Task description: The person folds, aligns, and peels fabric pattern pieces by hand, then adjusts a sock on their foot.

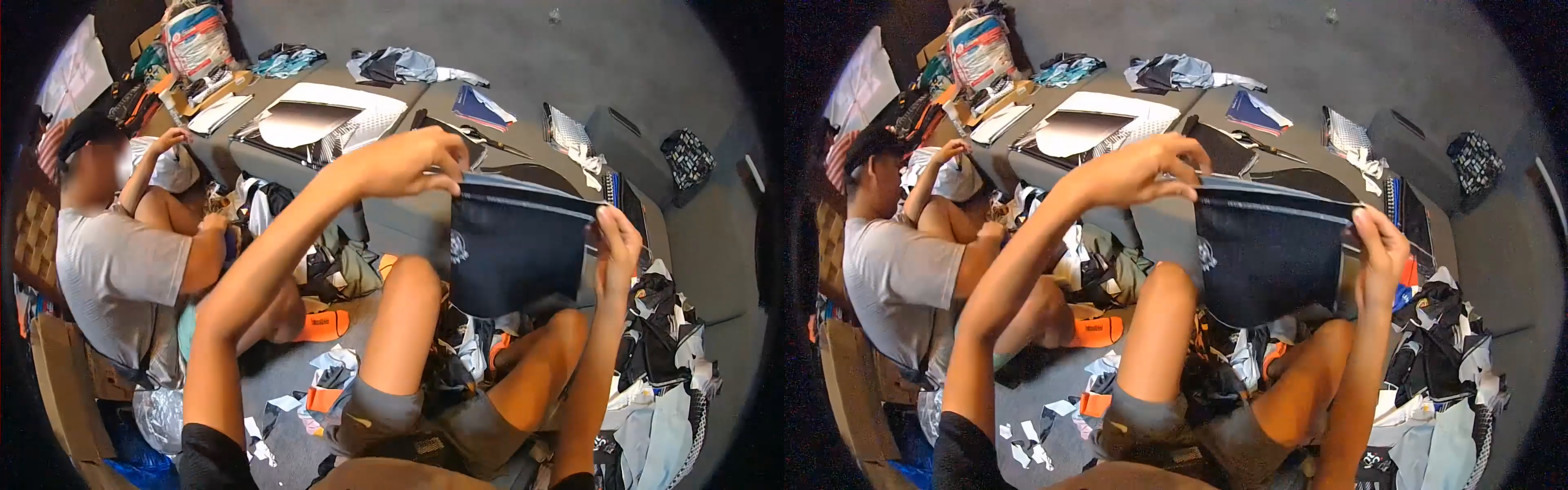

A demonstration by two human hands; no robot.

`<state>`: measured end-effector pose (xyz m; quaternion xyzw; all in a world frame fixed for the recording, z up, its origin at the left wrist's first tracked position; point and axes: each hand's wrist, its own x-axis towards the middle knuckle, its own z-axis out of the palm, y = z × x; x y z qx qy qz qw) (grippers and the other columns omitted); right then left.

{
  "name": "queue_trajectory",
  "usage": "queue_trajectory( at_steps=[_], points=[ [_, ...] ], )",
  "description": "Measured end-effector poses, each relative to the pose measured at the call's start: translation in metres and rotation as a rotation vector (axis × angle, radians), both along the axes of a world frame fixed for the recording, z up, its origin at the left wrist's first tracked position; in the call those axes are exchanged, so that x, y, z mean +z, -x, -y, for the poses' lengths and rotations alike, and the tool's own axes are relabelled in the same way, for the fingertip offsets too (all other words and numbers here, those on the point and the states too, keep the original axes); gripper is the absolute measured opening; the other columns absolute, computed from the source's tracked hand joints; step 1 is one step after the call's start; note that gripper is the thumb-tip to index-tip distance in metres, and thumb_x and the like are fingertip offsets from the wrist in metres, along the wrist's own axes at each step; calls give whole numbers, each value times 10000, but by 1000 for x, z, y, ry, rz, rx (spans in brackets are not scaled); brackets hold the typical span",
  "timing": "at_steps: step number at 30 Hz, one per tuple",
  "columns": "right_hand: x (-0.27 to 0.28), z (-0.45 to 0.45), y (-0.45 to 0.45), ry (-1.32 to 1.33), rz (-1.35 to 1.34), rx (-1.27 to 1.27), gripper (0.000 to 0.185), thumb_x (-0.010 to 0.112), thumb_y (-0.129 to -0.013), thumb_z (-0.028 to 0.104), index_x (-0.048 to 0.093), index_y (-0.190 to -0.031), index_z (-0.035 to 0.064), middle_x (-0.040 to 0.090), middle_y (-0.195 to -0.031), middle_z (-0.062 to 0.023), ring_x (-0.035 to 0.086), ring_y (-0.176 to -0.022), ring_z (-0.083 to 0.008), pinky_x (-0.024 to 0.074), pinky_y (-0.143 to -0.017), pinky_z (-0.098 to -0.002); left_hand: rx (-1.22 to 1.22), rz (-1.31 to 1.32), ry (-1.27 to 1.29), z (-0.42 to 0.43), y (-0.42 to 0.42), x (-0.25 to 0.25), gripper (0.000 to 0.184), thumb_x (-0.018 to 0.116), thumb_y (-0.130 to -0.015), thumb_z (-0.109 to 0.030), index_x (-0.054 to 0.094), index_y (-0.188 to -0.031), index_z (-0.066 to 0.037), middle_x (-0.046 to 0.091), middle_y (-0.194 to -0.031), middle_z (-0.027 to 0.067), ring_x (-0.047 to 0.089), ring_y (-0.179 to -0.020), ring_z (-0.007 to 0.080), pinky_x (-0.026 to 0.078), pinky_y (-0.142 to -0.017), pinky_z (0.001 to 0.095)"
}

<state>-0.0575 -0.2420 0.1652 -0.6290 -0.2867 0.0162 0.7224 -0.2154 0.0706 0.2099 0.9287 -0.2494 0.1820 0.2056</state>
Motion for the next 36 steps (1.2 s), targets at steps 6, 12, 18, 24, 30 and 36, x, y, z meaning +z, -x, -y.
queue_trajectory(
  at_steps=[6, 12, 18, 24, 30, 36],
  points=[
    [-6, -99, -106, -8, -77, 207, 225, 617, -869, 159, 637, -1018, -8, 631, -872, -60, 563, -735, -100, 439, -668, -200, 247, 75, -362, -91, -105, 0, 112, 616, -820, -136, 697, -840, -61, 621, -922, 47, 582, -797, 231, 491, -715, 356],
    [-8, -211, -207, -39, -130, 96, 279, 662, -831, 151, 636, -1061, -6, 658, -870, -60, 605, -775, -114, 438, -645, -180, 606, 142, -692, -172, -224, 10, 149, 559, -832, -194, 688, -854, -123, 637, -887, 11, 605, -808, 233, 489, -698, 364],
    [-64, -277, -261, -54, -207, 87, 284, 663, -830, 132, 637, -1073, -10, 673, -902, -56, 617, -798, -105, 445, -642, -174, 562, 284, -759, -237, -272, -53, 199, 537, -829, -248, 676, -825, -106, 624, -887, 61, 581, -825, 279, 468, -734, 372],
    [-138, -287, -244, 112, -242, 111, 240, 671, -829, 151, 667, -1021, 6, 673, -890, -49, 607, -784, -90, 434, -632, -162, 638, 396, -957, -231, -228, -142, 165, 551, -833, -235, 686, -865, -146, 609, -1024, -5, 555, -940, 194, 437, -803, 327],
    [-168, -262, -215, 288, -79, 162, 210, 676, -826, 164, 688, -963, 6, 668, -898, -43, 588, -763, -84, 422, -627, -158, 487, 407, -890, -208, -181, -175, 132, 540, -783, -182, 662, -808, -138, 539, -1077, 0, 486, -980, 175, 393, -817, 310],
    [-170, -250, -194, 282, 214, 159, 207, 674, -820, 149, 686, -922, -31, 656, -927, -45, 566, -770, -106, 420, -645, -187, 460, 359, -899, -190, -157, -177, 128, 538, -775, -177, 649, -779, -114, 518, -1041, 21, 469, -958, 185, 385, -808, 301]
  ],
)
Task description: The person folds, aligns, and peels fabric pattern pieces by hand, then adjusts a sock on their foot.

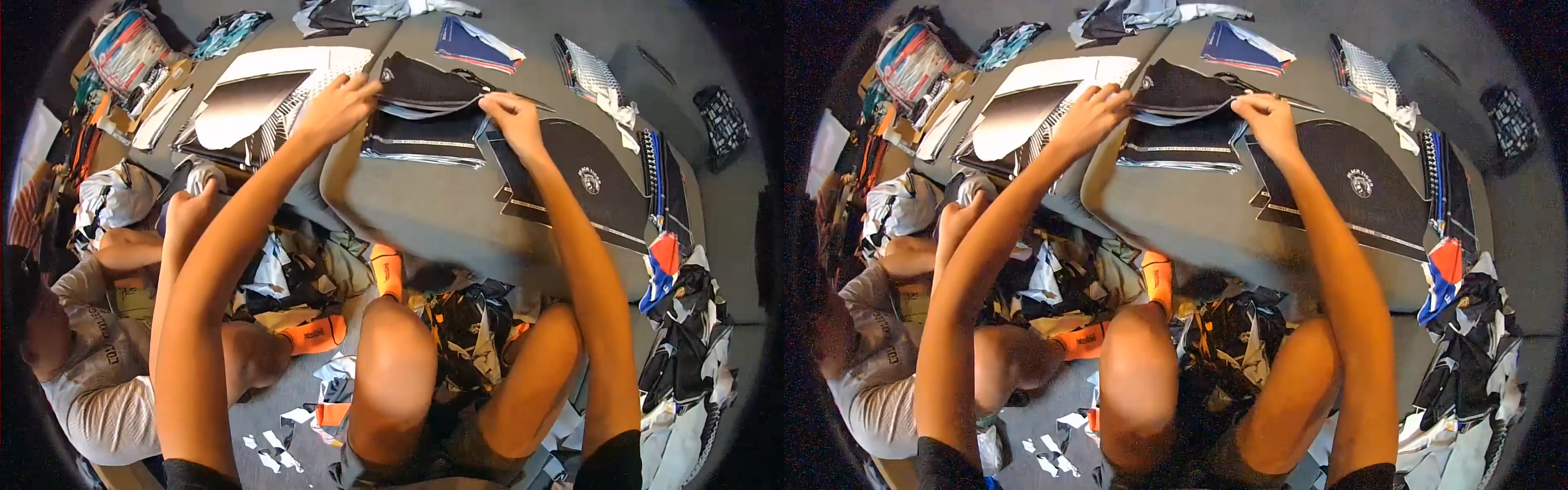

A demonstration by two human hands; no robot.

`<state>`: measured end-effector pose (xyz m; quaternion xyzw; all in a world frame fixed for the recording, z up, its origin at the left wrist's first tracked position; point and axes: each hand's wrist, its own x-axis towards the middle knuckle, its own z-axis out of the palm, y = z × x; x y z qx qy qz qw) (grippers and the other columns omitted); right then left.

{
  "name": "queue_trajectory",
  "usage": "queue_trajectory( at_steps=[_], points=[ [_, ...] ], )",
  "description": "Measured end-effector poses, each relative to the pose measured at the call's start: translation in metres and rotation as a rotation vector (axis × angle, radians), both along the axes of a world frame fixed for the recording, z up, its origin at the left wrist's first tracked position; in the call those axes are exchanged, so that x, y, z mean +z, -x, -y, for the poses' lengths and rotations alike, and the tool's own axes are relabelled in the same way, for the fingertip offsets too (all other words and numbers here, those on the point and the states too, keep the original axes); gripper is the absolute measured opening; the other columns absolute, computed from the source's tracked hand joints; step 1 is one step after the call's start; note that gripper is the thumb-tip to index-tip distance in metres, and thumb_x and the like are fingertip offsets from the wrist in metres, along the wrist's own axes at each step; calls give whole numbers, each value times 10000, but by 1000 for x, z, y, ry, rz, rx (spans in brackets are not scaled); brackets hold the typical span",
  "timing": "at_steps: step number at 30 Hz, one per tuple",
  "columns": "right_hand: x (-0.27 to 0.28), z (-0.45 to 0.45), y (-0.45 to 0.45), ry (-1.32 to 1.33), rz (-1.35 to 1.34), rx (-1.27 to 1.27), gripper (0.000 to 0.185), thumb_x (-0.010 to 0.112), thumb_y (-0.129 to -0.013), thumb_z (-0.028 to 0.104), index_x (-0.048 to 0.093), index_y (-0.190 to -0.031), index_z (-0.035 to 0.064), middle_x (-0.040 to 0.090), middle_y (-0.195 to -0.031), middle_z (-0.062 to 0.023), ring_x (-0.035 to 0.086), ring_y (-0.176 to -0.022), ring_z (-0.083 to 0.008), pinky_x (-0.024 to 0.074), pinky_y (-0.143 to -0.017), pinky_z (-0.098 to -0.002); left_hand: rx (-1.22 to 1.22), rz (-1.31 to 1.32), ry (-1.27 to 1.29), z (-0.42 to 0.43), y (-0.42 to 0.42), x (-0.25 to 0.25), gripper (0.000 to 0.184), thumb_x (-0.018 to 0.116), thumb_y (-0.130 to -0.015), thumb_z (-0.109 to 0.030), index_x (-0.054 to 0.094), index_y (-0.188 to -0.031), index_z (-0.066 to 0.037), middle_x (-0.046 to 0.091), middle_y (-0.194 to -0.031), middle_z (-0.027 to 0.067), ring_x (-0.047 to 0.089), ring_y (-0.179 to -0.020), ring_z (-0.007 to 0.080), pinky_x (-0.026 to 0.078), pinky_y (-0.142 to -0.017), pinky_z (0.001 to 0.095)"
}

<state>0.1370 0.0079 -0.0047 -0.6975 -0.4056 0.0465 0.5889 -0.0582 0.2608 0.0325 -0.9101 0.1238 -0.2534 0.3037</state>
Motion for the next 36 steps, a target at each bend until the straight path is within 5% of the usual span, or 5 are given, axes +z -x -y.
queue_trajectory(
  at_steps=[10, 26, 30, 36],
  points=[
    [-21, 19, 27, 35, 211, 35, 174, 696, -755, 131, 706, -872, 3, 641, -991, -98, 572, -854, -189, 442, -733, -265, 44, -157, 45, 25, 31, -21, 145, 520, -795, -191, 632, -807, -99, 494, -1089, 64, 456, -1004, 211, 378, -838, 318],
    [-15, 35, 40, 202, 200, 116, 167, 680, -781, 159, 710, -884, 31, 578, -1151, -60, 534, -846, -139, 401, -673, -233, -68, -219, 228, 26, 56, -21, 166, 568, -742, -141, 594, -888, -66, 503, -1024, 76, 493, -931, 229, 408, -790, 317],
    [-13, 36, 41, 198, 229, 70, 170, 670, -773, 161, 706, -902, 56, 577, -1155, -108, 549, -997, -238, 439, -818, -306, -72, -231, 468, 28, 56, -8, 216, 554, -747, -81, 602, -956, -55, 520, -981, 89, 521, -893, 251, 432, -775, 342],
    [-18, 32, 46, 231, 422, 52, 215, 623, -813, 193, 683, -992, 90, 554, -1215, -92, 494, -1124, -268, 402, -923, -348, 103, -53, 773, 15, 17, -18, 310, 522, -773, -23, 586, -1074, -58, 545, -1020, 96, 541, -904, 265, 444, -803, 339]
  ],
)
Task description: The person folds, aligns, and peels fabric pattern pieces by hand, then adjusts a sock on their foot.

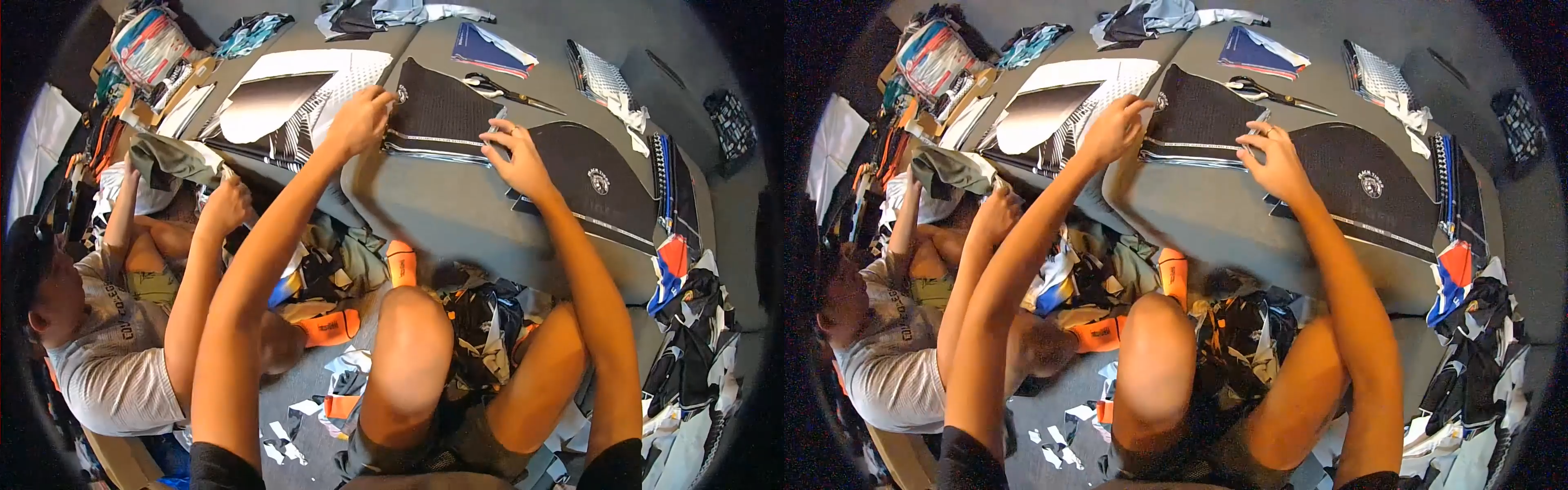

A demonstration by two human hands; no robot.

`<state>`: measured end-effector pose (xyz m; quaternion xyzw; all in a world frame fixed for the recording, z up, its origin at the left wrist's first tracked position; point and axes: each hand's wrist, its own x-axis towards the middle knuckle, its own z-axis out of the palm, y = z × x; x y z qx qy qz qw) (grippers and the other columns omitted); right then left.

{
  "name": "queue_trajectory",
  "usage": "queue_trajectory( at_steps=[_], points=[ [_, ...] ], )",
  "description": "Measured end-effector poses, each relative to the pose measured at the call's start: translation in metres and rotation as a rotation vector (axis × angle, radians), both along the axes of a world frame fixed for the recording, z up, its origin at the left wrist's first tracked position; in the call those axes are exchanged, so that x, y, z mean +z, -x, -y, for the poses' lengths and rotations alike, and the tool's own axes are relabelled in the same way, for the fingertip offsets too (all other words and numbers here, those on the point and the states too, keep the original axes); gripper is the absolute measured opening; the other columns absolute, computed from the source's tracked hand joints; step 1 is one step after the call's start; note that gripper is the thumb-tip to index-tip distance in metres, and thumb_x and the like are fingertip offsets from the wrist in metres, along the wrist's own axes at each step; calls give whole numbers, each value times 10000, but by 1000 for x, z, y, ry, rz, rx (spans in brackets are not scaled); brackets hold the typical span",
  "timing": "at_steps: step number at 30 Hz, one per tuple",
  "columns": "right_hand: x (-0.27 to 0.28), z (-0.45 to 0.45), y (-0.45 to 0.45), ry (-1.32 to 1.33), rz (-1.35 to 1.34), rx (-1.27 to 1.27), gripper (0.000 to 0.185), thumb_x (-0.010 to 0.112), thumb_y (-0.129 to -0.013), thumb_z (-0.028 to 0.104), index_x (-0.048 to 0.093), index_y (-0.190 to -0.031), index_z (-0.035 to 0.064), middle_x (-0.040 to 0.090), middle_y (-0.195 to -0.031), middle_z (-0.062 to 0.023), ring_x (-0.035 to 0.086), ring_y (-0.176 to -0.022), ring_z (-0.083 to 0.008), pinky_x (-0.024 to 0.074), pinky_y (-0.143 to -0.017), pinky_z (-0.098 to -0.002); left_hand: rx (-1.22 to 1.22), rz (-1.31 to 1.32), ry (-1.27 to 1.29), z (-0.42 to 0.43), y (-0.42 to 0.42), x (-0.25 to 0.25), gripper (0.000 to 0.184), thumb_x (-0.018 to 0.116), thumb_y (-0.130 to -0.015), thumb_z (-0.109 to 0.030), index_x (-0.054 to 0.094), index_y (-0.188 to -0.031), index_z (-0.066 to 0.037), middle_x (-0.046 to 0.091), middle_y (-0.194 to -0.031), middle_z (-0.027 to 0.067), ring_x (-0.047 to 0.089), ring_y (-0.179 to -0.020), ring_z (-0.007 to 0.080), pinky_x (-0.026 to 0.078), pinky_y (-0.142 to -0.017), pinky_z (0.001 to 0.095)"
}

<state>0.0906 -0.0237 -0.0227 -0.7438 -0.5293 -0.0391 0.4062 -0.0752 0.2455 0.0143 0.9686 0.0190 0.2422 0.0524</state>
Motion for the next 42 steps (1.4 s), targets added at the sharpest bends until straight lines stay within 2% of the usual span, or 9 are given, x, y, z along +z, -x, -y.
queue_trajectory(
  at_steps=[5, 9, 14, 19, 25, 29, 35, 39, 42],
  points=[
    [-6, -1, -1, 63, 167, -28, 296, 579, -844, 246, 635, -1107, 123, 529, -1277, -68, 425, -1222, -287, 343, -994, -395, -15, 140, -55, -6, -45, -25, 337, 513, -844, -93, 556, -1178, -95, 549, -1171, 71, 529, -1046, 254, 434, -854, 344],
    [-16, 5, -2, 212, 179, -53, 351, 566, -852, 282, 592, -1172, 141, 513, -1312, -43, 408, -1250, -301, 317, -1009, -430, 104, 56, -306, -2, -72, -21, 345, 479, -909, -223, 528, -1244, -152, 494, -1316, 22, 471, -1186, 238, 412, -898, 406],
    [-14, 8, -5, 223, 136, -13, 369, 564, -854, 296, 579, -1189, 144, 503, -1328, -42, 399, -1259, -307, 301, -1020, -433, 272, -138, -292, -26, -81, -50, 385, 418, -943, -349, 496, -1291, -203, 439, -1383, -8, 408, -1264, 229, 381, -916, 469],
    [-10, 8, -1, 203, 184, -17, 367, 565, -855, 294, 579, -1187, 139, 509, -1321, -43, 399, -1261, -306, 289, -1028, -443, 191, -83, -202, -36, -77, -61, 414, 397, -948, -382, 466, -1323, -219, 412, -1405, 0, 394, -1278, 227, 360, -932, 483],
    [-2, 1, 15, 77, 300, -36, 345, 564, -856, 293, 601, -1158, 130, 512, -1317, -47, 397, -1266, -307, 280, -1034, -446, 184, -65, -268, -4, -69, -44, 439, 398, -943, -403, 452, -1338, -219, 399, -1417, 11, 370, -1297, 235, 345, -950, 474],
    [5, 3, 22, 98, 400, 79, 315, 560, -861, 288, 629, -1115, 116, 518, -1309, -49, 393, -1272, -307, 271, -1044, -452, 184, -98, -257, 4, -58, -48, 457, 383, -945, -427, 434, -1354, -229, 373, -1434, 28, 356, -1307, 249, 336, -953, 488],
    [6, 1, 29, 165, 418, 77, 300, 555, -867, 288, 646, -1085, 104, 532, -1293, -53, 388, -1280, -300, 265, -1053, -453, 183, -93, -221, -8, -50, -61, 479, 355, -939, -474, 419, -1358, -249, 384, -1416, 29, 364, -1290, 250, 326, -953, 520],
    [3, 1, 30, 243, 308, 91, 301, 551, -871, 289, 644, -1083, 96, 543, -1279, -58, 390, -1282, -295, 261, -1059, -453, 176, -186, -100, -6, -49, -59, 505, 346, -933, -502, 396, -1374, -261, 355, -1438, 24, 343, -1307, 257, 323, -964, 533],
    [7, -4, 29, 188, 306, 77, 302, 551, -872, 290, 643, -1084, 96, 545, -1275, -62, 389, -1282, -296, 262, -1058, -452, 198, -254, -61, -8, -48, -47, 502, 340, -940, -499, 377, -1386, -271, 334, -1453, 22, 334, -1313, 277, 319, -975, 541]
  ],
)
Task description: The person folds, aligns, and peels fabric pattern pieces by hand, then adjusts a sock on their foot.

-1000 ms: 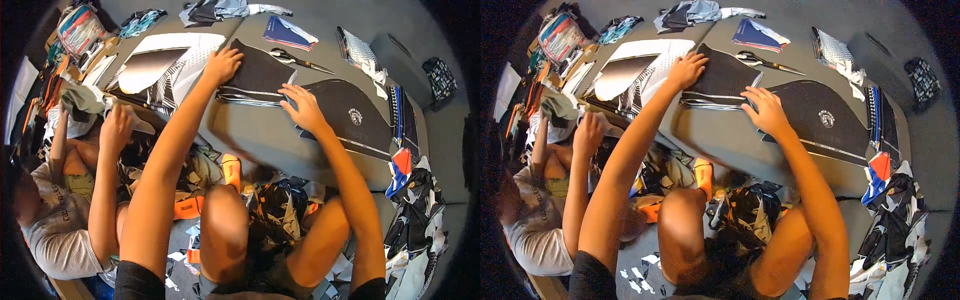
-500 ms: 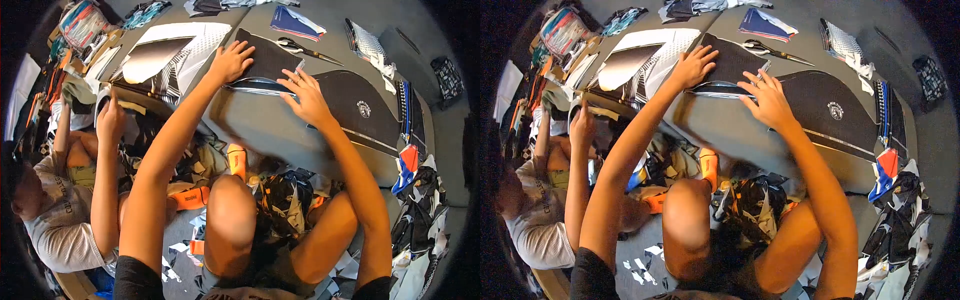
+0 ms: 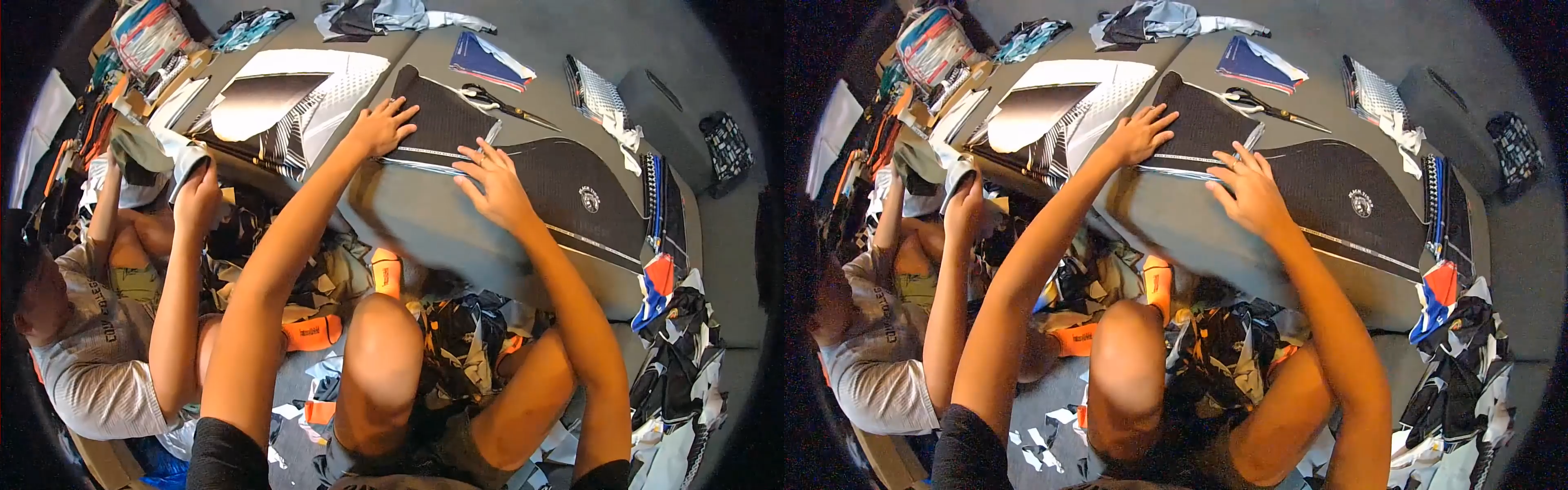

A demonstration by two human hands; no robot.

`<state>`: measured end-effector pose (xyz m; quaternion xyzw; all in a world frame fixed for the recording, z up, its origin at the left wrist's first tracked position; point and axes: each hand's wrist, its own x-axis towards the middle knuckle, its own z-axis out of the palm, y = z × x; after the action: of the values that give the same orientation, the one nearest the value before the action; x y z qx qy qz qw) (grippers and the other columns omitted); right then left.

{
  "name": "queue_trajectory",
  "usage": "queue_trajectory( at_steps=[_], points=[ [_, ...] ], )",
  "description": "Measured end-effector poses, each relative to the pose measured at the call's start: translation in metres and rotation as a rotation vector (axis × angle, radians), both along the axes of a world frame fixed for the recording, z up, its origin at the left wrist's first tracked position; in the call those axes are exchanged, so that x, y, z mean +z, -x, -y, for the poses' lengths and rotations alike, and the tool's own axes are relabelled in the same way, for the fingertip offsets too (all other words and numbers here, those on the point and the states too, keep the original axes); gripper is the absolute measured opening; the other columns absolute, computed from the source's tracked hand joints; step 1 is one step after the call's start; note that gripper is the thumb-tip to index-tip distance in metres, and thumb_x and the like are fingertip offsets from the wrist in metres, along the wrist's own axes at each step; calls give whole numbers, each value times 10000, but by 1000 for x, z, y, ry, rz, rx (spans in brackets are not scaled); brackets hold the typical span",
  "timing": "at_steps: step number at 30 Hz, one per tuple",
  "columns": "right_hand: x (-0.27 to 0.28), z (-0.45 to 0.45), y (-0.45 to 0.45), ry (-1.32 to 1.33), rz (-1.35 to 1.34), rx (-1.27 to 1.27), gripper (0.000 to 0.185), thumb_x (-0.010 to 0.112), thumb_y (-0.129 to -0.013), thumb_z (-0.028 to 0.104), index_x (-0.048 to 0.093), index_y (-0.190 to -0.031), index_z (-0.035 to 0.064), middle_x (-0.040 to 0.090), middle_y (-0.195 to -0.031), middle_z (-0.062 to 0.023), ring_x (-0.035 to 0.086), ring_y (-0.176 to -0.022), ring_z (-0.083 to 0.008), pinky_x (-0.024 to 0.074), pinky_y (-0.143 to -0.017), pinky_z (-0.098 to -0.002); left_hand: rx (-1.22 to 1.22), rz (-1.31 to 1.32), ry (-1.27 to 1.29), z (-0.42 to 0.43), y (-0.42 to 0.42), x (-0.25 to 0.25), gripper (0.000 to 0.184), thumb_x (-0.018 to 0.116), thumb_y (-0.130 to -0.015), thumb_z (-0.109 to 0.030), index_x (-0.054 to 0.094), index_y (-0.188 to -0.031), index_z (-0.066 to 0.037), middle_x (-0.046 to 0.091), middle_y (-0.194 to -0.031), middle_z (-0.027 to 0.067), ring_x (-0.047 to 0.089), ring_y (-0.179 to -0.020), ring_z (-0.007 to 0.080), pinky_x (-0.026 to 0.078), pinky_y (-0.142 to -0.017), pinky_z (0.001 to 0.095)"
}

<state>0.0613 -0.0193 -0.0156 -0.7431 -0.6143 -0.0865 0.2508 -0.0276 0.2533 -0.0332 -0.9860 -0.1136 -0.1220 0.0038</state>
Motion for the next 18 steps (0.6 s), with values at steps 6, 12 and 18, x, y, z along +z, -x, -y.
queue_trajectory(
  at_steps=[6, 12, 18],
  points=[
    [10, 25, -1, -122, -77, -177, 298, 561, -844, 247, 639, -1085, 89, 554, -1261, -74, 406, -1268, -304, 273, -1054, -444, 28, 1, 61, 13, 0, 7, 531, 336, -929, -536, 327, -1408, -305, 250, -1495, -12, 291, -1332, 311, 297, -991, 595],
    [26, 100, -13, -199, -81, -324, 314, 555, -788, 172, 639, -1076, 80, 577, -1220, -96, 472, -1197, -315, 342, -1015, -409, -123, 114, 10, 78, -2, 46, 534, 404, -916, -491, 322, -1411, -308, 277, -1473, -11, 337, -1290, 314, 340, -950, 546],
    [27, 206, -12, -207, -74, -477, 322, 573, -765, 92, 626, -1080, 52, 581, -1193, -133, 531, -1103, -303, 412, -948, -359, -431, -59, 137, 190, -11, 73, 413, 600, -789, -306, 561, -1192, -224, 486, -1260, 72, 504, -1092, 290, 381, -892, 503]
  ],
)
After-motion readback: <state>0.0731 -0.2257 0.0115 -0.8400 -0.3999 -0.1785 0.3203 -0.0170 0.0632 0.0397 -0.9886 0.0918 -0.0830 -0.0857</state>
